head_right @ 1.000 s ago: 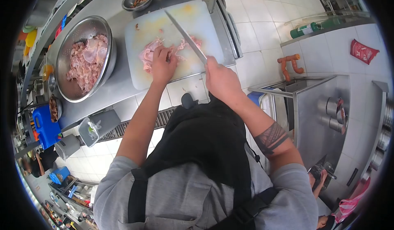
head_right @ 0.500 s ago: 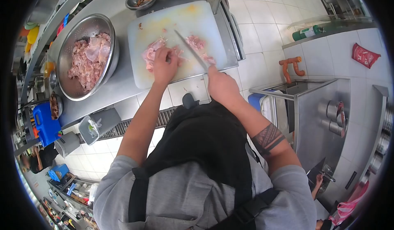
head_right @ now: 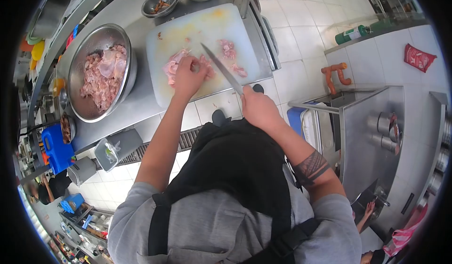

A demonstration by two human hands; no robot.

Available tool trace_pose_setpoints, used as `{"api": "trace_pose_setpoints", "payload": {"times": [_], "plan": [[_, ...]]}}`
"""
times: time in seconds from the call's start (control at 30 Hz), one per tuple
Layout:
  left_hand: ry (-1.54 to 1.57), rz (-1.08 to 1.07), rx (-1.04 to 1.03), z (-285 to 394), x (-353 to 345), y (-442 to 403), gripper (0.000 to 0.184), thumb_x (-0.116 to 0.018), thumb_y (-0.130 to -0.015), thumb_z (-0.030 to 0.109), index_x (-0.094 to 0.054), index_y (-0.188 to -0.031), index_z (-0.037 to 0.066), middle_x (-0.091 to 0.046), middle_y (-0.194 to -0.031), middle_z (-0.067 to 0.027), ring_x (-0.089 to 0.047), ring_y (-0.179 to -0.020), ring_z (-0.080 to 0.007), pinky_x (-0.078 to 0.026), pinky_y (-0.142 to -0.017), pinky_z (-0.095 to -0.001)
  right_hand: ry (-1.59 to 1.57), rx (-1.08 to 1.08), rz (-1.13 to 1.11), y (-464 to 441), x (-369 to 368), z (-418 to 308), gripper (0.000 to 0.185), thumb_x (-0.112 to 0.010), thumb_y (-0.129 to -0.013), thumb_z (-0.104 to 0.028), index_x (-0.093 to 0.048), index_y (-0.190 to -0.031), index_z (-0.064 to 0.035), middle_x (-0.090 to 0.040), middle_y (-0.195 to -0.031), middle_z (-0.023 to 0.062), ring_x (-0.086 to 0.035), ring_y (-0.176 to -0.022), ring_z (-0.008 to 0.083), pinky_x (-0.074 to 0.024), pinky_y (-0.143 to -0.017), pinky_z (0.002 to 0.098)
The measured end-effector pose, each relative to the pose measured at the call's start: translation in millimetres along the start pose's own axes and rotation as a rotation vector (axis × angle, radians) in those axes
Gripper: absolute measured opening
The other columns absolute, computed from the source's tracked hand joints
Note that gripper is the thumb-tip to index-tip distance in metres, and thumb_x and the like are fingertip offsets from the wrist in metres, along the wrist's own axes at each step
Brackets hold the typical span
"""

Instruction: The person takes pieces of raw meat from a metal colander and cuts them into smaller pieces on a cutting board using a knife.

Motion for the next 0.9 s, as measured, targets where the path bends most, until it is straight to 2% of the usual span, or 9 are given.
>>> {"api": "trace_pose_setpoints", "payload": {"times": [0.07,0.13,0.23,0.37,0.43,0.57,0.67,0.83,0.9], "plan": [[-0.024,0.024,-0.031,-8.2,-2.9,3.2,0.03,-0.078,-0.086,0.02,-0.07,-0.111,0.005,-0.071,-0.119,-0.0154,-0.07,-0.109,-0.0315,-0.058,-0.09,-0.0434,0.027,-0.006,-0.033,5.2,-2.5,-2.1,0.021,-0.056,-0.107,-0.022,-0.053,-0.111,-0.0017,-0.071,-0.082,0.0299,-0.07,-0.082,0.0532,-0.0527,-0.073,0.0654],[-0.076,0.146,-0.371,-6.9,-4.5,4.2,0.027,-0.077,-0.086,0.015,-0.071,-0.111,0.006,-0.071,-0.118,-0.0141,-0.067,-0.114,-0.034,-0.056,-0.095,-0.0443,0.121,0.028,-0.111,5.4,-8.3,-2.4,0.019,-0.056,-0.106,-0.021,-0.053,-0.111,-0.0021,-0.072,-0.083,0.0283,-0.071,-0.082,0.0515,-0.0539,-0.073,0.0644],[-0.065,0.099,-0.421,-12.0,-6.3,2.2,0.028,-0.077,-0.084,0.012,-0.07,-0.111,0.006,-0.07,-0.113,-0.0134,-0.064,-0.115,-0.0363,-0.054,-0.098,-0.0464,0.141,0.033,-0.1,4.5,-7.5,-2.5,0.017,-0.054,-0.106,-0.019,-0.053,-0.111,-0.0021,-0.072,-0.083,0.0277,-0.072,-0.081,0.0499,-0.055,-0.074,0.0631],[-0.062,0.066,-0.417,-13.0,-2.5,0.2,0.03,-0.078,-0.084,0.012,-0.07,-0.112,0.006,-0.07,-0.113,-0.0129,-0.064,-0.115,-0.0362,-0.053,-0.1,-0.0463,0.206,0.036,-0.088,4.9,2.2,-12.1,0.016,-0.052,-0.106,-0.017,-0.052,-0.11,-0.0012,-0.072,-0.083,0.0277,-0.072,-0.08,0.0495,-0.0553,-0.074,0.0625],[-0.045,-0.018,-0.306,-11.6,-2.7,1.2,0.038,-0.079,-0.083,0.013,-0.07,-0.119,0.005,-0.069,-0.125,-0.0123,-0.061,-0.126,-0.0344,-0.052,-0.107,-0.0434,0.208,0.012,-0.098,4.3,4.5,-11.9,0.015,-0.05,-0.107,-0.016,-0.052,-0.109,-0.0008,-0.073,-0.084,0.0281,-0.072,-0.081,0.0495,-0.0554,-0.075,0.0619],[-0.018,0.043,-0.316,-7.5,-6.0,-1.7,0.039,-0.08,-0.083,0.014,-0.071,-0.12,0.004,-0.069,-0.127,-0.0126,-0.061,-0.126,-0.035,-0.052,-0.107,-0.0434,0.206,0.026,-0.13,-3.7,5.7,-10.9,0.015,-0.05,-0.106,-0.015,-0.051,-0.109,-0.0004,-0.072,-0.083,0.0281,-0.072,-0.08,0.0501,-0.0549,-0.075,0.0626],[-0.04,0.015,-0.298,-12.3,-10.4,-5.8,0.039,-0.08,-0.084,0.013,-0.071,-0.12,0.004,-0.07,-0.128,-0.0133,-0.062,-0.124,-0.0352,-0.053,-0.106,-0.0435,0.202,-0.024,-0.227,-11.7,8.1,-14.7,0.02,-0.051,-0.096,-0.004,-0.053,-0.115,0.0017,-0.074,-0.093,0.0295,-0.074,-0.092,0.0502,-0.0568,-0.082,0.0615],[-0.032,-0.05,-0.324,-11.1,-13.5,-8.9,0.038,-0.079,-0.083,0.012,-0.072,-0.119,0.004,-0.071,-0.126,-0.0151,-0.064,-0.12,-0.0358,-0.055,-0.103,-0.0434,0.056,0.143,-0.083,-75.3,-32.6,-11.3,0.019,-0.051,-0.1,-0.01,-0.051,-0.116,0.0012,-0.073,-0.095,0.0311,-0.072,-0.095,0.0507,-0.0541,-0.081,0.0639],[-0.046,-0.05,-0.366,-9.7,-13.3,-9.7,0.037,-0.079,-0.083,0.012,-0.072,-0.118,0.004,-0.071,-0.126,-0.015,-0.064,-0.12,-0.0359,-0.055,-0.102,-0.0436,0.111,0.168,-0.061,-114.5,-37.7,-33.3,0.023,-0.052,-0.097,-0.006,-0.051,-0.118,0.0014,-0.073,-0.097,0.0313,-0.072,-0.096,0.0508,-0.0545,-0.085,0.0634]]}}
Point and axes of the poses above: each hand's wrist, its own y-axis away from the middle knuckle, its own x-axis out of the back of the hand, z = x × y, the point moved 4 cm from there along -y, towards the middle knuckle
